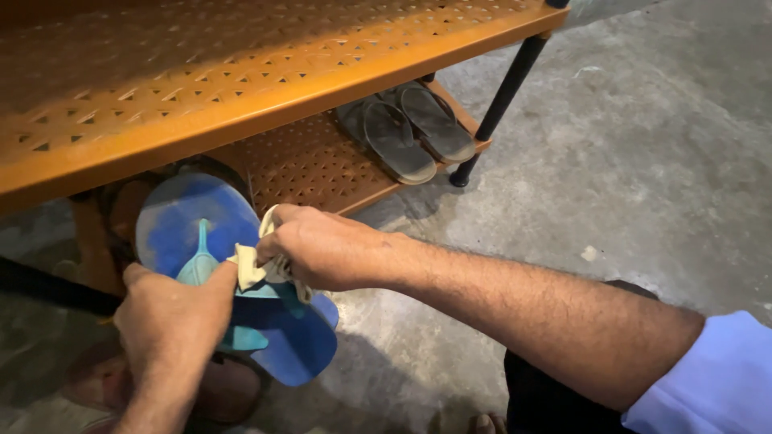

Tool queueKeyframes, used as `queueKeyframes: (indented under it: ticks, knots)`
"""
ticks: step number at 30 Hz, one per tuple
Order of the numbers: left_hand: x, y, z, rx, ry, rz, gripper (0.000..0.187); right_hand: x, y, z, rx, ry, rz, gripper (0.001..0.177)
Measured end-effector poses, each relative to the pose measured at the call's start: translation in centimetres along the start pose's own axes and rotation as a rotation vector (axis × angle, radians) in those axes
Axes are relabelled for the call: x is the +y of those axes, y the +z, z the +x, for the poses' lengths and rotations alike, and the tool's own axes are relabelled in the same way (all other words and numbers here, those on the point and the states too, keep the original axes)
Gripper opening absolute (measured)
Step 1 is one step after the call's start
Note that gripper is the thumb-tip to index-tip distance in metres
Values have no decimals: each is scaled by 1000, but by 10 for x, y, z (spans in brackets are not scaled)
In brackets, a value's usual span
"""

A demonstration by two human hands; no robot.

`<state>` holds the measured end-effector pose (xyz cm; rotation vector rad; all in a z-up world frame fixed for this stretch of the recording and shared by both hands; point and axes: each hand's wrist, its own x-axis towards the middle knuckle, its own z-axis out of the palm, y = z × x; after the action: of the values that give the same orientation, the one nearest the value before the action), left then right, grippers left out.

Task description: The person wipes a blue flip-flop with a cloth, cleaning the sole and strap areas. The person rotates the flip-flop to reach different surfaces and continues wiping until the end of the clip.

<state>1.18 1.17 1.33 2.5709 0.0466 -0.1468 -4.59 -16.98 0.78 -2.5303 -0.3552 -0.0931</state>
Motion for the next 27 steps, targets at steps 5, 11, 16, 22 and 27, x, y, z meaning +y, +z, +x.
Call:
queueKeyframes:
  ticks: [5,11,16,22,27]
  knots:
    - [8,3,-11,-60,38,37,95,2,-4,8,356,-7,-33,24]
    - [11,6,-16,-152,40,94,89,-2,-4,10,537,-34,-47,23]
    - [0,2,-4,-29,121,109,86,-16,15,1,68,265,-41,30]
    - [3,7,-14,-19,139,125,85,-6,7,6,318,100,-5,22]
    - [14,16,-26,-133,147,179,81,15,-10,13,654,-28,-17,24]
